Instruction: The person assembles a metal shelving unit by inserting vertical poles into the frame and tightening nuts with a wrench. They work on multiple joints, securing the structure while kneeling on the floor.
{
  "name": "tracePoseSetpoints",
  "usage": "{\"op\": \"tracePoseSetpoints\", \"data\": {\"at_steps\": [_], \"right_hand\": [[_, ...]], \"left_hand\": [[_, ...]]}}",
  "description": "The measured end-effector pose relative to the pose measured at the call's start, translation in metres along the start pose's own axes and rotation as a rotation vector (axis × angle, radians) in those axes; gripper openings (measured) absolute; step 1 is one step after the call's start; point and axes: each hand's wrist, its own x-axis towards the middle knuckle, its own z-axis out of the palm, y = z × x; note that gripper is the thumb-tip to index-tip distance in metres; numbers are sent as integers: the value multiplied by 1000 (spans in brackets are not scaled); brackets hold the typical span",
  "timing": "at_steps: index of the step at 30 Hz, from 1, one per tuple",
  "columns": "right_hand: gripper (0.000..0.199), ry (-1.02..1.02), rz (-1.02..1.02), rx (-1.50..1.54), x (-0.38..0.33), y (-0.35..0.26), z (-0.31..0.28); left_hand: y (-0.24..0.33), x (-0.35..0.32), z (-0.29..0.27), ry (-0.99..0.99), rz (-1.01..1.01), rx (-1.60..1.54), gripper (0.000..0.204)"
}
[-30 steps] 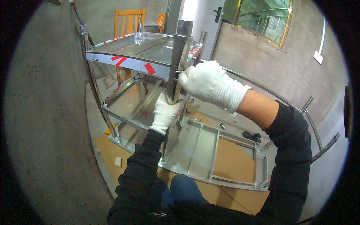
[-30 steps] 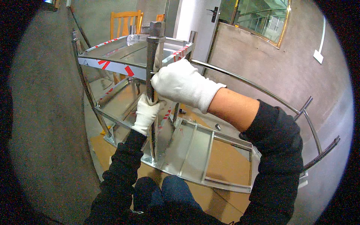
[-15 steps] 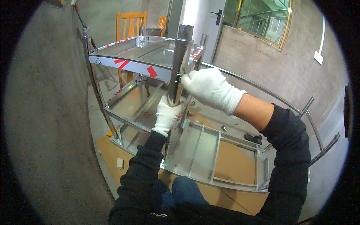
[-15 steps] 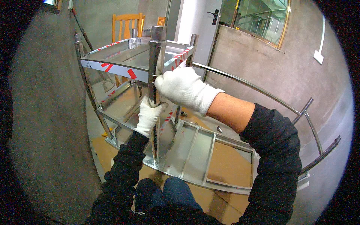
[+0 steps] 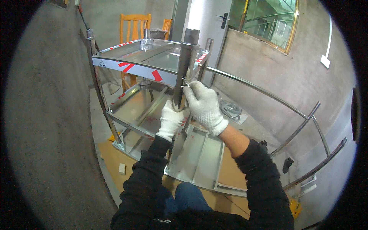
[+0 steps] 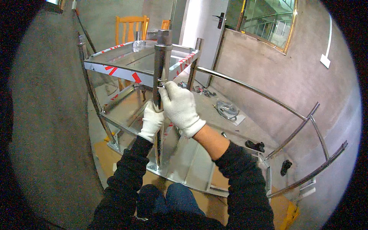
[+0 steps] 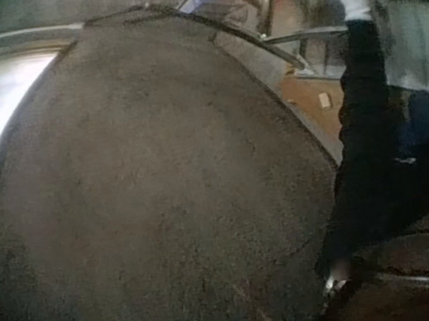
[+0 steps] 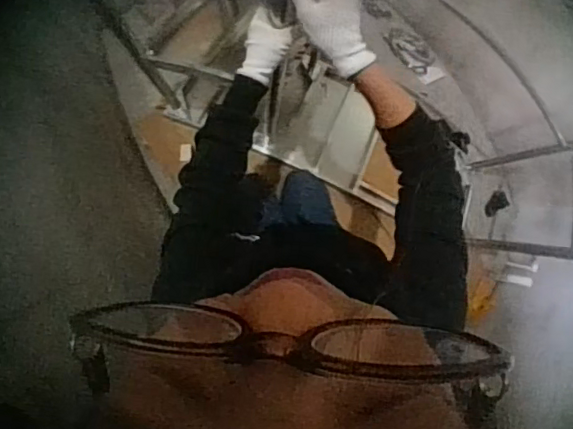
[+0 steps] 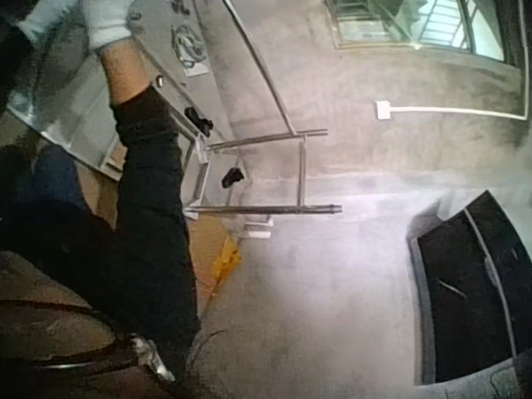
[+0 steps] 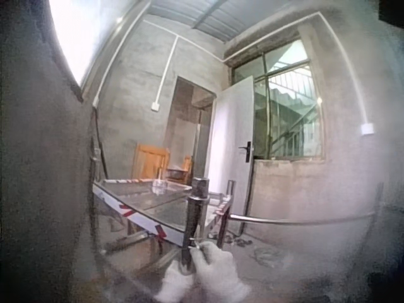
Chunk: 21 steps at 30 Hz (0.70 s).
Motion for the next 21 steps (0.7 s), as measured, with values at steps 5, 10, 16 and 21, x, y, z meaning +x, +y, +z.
{"op": "tracePoseSetpoints", "data": {"at_steps": [5, 10, 16, 21], "right_hand": [[19, 78, 704, 1003, -10, -38, 24], [20, 285, 828, 1555, -5, -60, 42], [26, 380, 843, 1868, -2, -69, 44], [27, 187, 724, 1717, -20, -59, 43]], "left_hand": [[-34, 5, -20, -163, -172, -382, 33], [-44, -6, -24, -220, -303, -551, 31], [-42, -8, -27, -240, -342, -549, 29], [-38, -9, -35, -204, -328, -521, 27]]}}
